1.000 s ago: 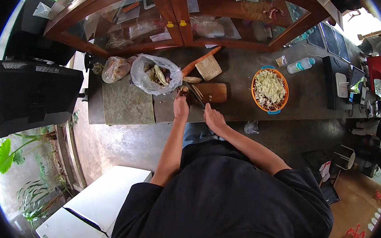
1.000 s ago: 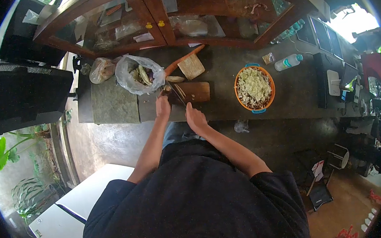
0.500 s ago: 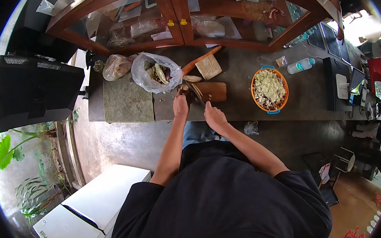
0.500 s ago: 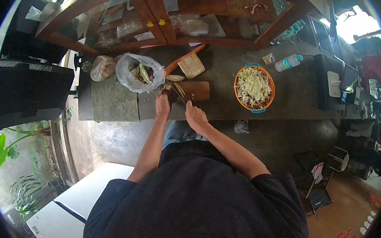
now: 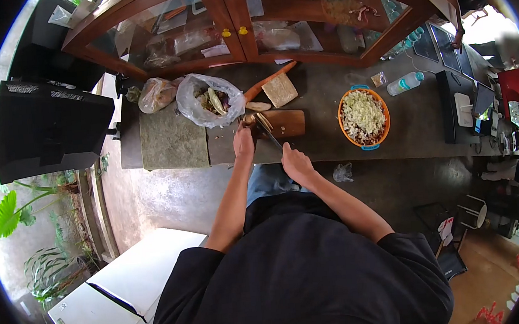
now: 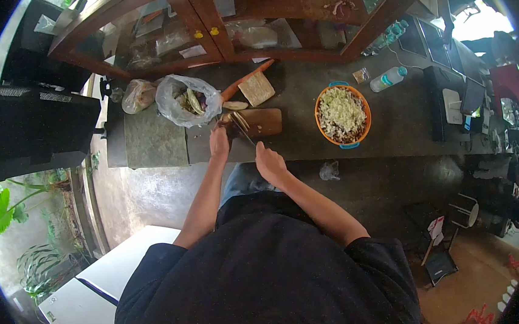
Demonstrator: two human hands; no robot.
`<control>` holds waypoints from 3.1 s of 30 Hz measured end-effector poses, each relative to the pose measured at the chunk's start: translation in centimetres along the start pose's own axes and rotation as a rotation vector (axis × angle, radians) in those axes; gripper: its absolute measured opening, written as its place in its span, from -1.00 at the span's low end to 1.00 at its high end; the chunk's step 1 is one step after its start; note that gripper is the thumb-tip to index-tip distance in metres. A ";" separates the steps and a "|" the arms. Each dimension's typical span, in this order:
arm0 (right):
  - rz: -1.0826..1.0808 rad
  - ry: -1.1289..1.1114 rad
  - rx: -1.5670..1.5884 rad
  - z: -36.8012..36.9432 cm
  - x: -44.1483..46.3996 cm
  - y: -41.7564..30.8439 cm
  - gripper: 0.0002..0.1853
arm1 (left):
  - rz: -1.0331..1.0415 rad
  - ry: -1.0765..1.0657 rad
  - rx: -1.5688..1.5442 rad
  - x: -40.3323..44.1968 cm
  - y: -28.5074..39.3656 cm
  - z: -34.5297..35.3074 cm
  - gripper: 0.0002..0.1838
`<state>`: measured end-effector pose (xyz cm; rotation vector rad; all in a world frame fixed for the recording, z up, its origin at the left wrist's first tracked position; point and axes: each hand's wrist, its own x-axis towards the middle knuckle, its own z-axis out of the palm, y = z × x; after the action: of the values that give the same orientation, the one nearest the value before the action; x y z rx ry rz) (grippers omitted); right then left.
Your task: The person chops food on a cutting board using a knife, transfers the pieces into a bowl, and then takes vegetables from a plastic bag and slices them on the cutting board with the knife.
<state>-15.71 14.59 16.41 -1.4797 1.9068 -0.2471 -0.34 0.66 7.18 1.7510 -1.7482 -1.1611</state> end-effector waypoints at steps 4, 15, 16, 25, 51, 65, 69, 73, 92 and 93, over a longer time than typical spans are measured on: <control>-0.017 0.000 -0.015 -0.1 -2.1 1.2 -0.76 | 0.015 0.029 0.025 -0.8 1.6 -0.6 -0.70; -0.036 0.040 0.021 2.0 -2.9 4.0 -0.78 | 0.307 0.083 0.314 -0.8 1.1 -0.6 -0.72; -0.032 0.040 0.024 2.1 -3.1 4.1 -0.78 | 0.283 0.050 0.356 -1.0 1.3 -0.6 -0.63; -0.075 0.089 0.026 1.2 -3.1 3.6 -0.79 | 0.323 0.075 0.329 -1.2 1.7 -0.9 -0.65; 0.068 0.041 0.253 -2.8 -1.8 4.7 -0.66 | 0.122 0.039 0.287 -0.2 3.0 -1.3 -0.58; 0.200 -0.161 0.378 -3.2 -0.3 2.8 -0.63 | 0.230 -0.001 0.082 1.7 2.1 -1.2 -0.62; 0.154 -0.194 0.389 -2.6 0.3 2.4 -0.65 | 0.233 -0.017 0.108 1.8 1.9 -1.6 -0.66; 0.148 -0.227 0.410 -2.6 0.7 1.7 -0.66 | 0.192 -0.016 0.179 1.9 1.3 -2.0 -0.65; 0.141 -0.305 0.355 -2.8 2.7 -0.8 -0.58 | 0.080 0.025 0.379 2.0 -1.0 -5.8 -0.62; 0.157 -0.305 0.366 -2.8 2.6 -0.5 -0.57 | 0.070 0.035 0.387 2.1 -1.0 -5.8 -0.63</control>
<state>-17.31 11.31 17.71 -1.0539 1.6191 -0.2644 4.54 -2.74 9.17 1.8864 -2.1020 -0.7951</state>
